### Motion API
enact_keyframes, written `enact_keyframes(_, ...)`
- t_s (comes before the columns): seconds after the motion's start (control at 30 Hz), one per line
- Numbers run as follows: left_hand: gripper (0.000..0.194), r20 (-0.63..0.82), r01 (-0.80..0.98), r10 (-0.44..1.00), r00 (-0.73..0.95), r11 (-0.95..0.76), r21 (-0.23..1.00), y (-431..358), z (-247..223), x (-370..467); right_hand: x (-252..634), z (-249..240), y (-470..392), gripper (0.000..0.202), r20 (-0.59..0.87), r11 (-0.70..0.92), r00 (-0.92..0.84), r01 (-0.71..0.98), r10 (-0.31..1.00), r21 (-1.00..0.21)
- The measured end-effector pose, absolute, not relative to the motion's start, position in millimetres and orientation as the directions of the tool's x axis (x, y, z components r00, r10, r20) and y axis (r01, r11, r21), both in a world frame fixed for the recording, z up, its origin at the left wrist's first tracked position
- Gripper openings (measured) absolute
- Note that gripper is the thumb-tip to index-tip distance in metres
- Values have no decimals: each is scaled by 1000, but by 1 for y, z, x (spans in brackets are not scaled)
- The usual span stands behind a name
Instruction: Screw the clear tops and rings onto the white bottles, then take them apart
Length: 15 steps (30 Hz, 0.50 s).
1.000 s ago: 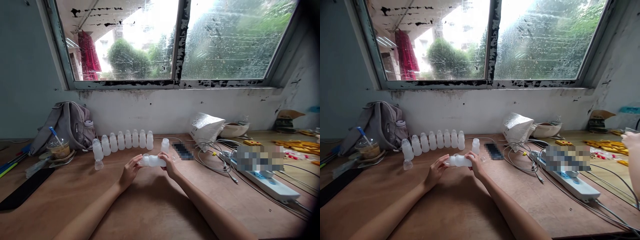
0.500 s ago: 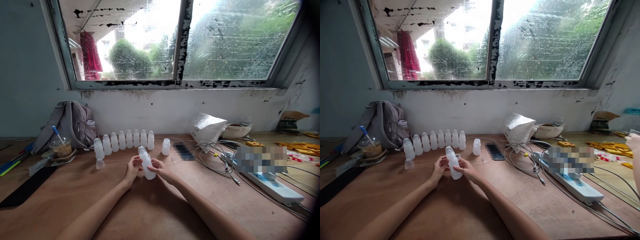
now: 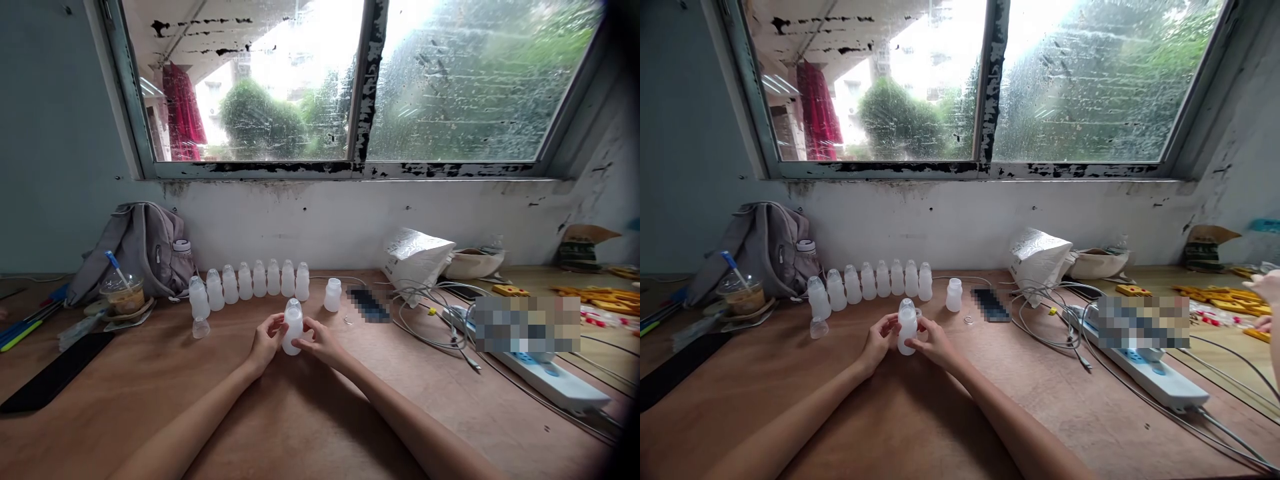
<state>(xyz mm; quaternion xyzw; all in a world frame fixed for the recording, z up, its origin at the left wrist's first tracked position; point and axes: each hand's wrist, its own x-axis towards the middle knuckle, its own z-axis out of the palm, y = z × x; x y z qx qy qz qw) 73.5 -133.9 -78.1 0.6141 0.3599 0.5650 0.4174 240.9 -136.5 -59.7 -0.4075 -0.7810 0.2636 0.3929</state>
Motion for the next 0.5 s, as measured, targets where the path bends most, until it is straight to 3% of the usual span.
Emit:
enact_keyframes(0.2,39,409,-31,900,148,-410,912,-132,-79,72,239,-59,-139,26,415,543,-355,461,838,-702)
enact_keyframes(0.5,38,430,4,891,145,-435,900,-132,-77,69,241,-45,-142,43,483,569,-303,377,821,-731)
